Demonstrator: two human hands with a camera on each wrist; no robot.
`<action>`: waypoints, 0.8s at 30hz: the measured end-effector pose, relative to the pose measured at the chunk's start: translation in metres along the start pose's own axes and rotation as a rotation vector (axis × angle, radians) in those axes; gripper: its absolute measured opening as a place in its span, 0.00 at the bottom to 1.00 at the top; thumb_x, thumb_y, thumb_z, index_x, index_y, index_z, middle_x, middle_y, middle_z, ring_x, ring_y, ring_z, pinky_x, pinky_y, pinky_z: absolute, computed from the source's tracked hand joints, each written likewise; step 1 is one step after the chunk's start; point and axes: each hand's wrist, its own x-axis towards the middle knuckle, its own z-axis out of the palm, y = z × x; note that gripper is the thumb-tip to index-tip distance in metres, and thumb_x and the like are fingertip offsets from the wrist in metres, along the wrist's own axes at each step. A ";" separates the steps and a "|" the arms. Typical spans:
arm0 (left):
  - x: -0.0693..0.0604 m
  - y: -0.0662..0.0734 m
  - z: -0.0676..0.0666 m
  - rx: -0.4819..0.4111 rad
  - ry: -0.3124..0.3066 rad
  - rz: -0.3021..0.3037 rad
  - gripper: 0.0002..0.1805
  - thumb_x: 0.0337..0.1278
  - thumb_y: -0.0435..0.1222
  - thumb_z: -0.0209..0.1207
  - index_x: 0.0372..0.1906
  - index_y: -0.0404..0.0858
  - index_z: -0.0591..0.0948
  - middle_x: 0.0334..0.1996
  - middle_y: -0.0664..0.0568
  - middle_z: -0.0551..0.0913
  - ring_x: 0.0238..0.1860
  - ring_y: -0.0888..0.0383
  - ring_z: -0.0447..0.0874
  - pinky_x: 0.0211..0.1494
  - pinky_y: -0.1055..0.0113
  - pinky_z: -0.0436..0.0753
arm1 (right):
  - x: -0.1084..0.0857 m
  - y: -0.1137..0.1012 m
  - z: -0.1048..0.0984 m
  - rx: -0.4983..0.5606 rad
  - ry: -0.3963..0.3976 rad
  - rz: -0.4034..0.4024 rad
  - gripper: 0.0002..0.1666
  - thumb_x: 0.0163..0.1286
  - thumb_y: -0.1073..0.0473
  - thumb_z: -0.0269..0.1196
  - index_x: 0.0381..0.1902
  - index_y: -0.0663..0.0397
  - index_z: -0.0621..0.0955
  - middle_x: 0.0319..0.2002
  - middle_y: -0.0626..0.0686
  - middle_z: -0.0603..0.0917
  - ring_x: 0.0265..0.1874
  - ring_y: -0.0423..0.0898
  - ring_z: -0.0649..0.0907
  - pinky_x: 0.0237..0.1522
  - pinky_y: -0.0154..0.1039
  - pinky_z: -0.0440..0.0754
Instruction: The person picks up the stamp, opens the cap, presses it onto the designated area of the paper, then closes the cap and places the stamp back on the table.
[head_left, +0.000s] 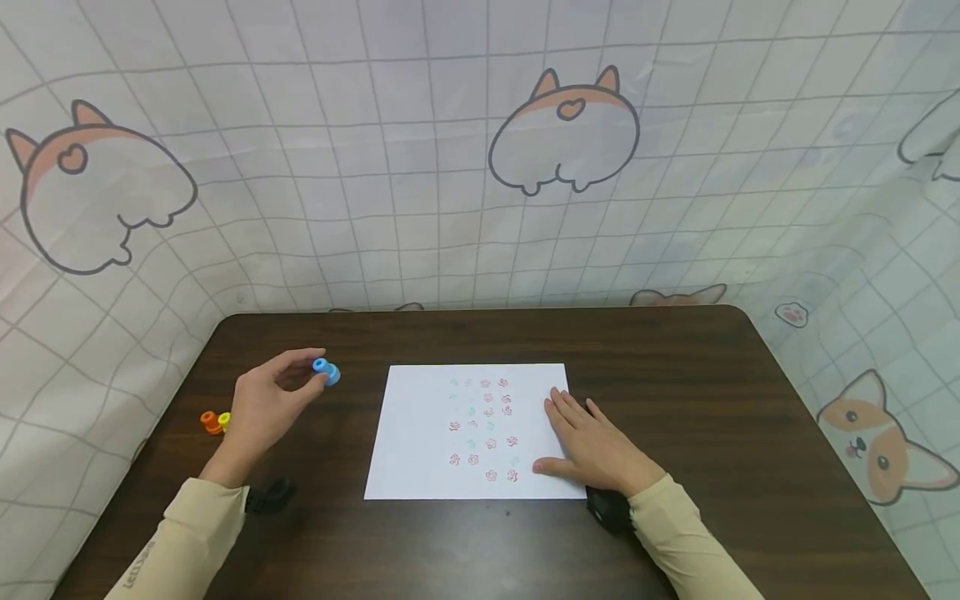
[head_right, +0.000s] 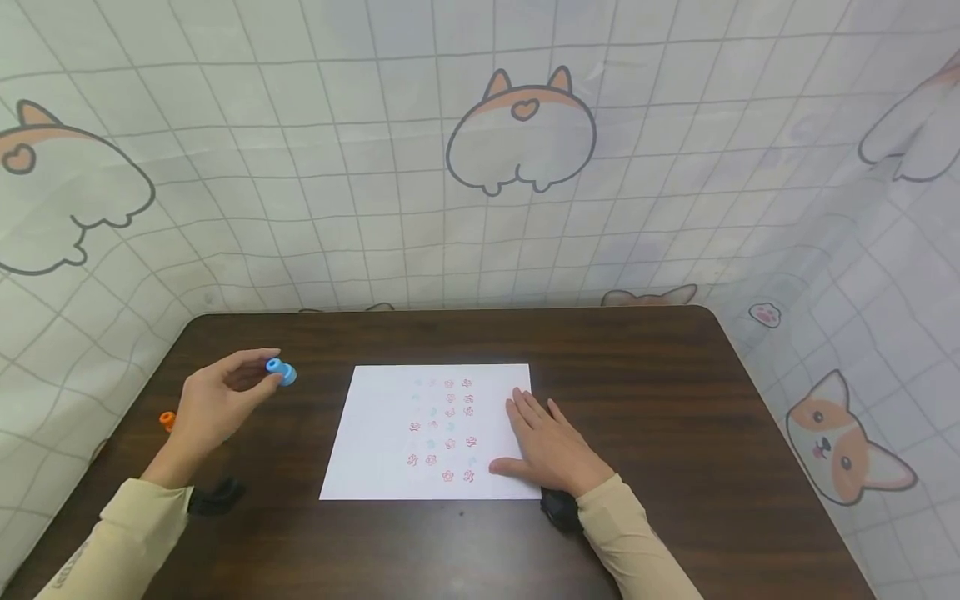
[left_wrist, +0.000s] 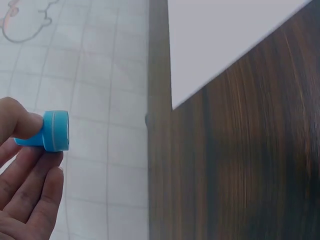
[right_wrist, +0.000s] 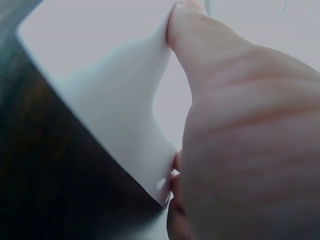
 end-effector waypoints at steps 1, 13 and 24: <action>0.000 0.002 0.002 -0.012 0.001 -0.002 0.18 0.62 0.37 0.71 0.56 0.41 0.86 0.47 0.44 0.92 0.43 0.68 0.89 0.46 0.94 0.75 | 0.000 0.000 0.000 0.004 0.003 0.000 0.58 0.70 0.28 0.61 0.80 0.65 0.60 0.82 0.64 0.58 0.82 0.61 0.59 0.81 0.68 0.57; -0.020 0.015 0.035 -0.295 -0.022 -0.113 0.19 0.64 0.39 0.70 0.57 0.38 0.85 0.52 0.44 0.89 0.45 0.84 0.82 0.52 0.87 0.81 | 0.000 0.000 -0.001 0.026 -0.002 0.011 0.59 0.69 0.28 0.62 0.80 0.65 0.60 0.82 0.64 0.57 0.83 0.61 0.58 0.81 0.68 0.56; -0.025 0.026 0.057 -0.452 -0.043 -0.146 0.20 0.61 0.36 0.71 0.57 0.36 0.84 0.49 0.64 0.87 0.46 0.77 0.87 0.53 0.82 0.84 | 0.000 -0.002 -0.003 0.057 -0.002 0.016 0.59 0.68 0.29 0.63 0.79 0.66 0.60 0.82 0.64 0.58 0.83 0.61 0.58 0.81 0.68 0.56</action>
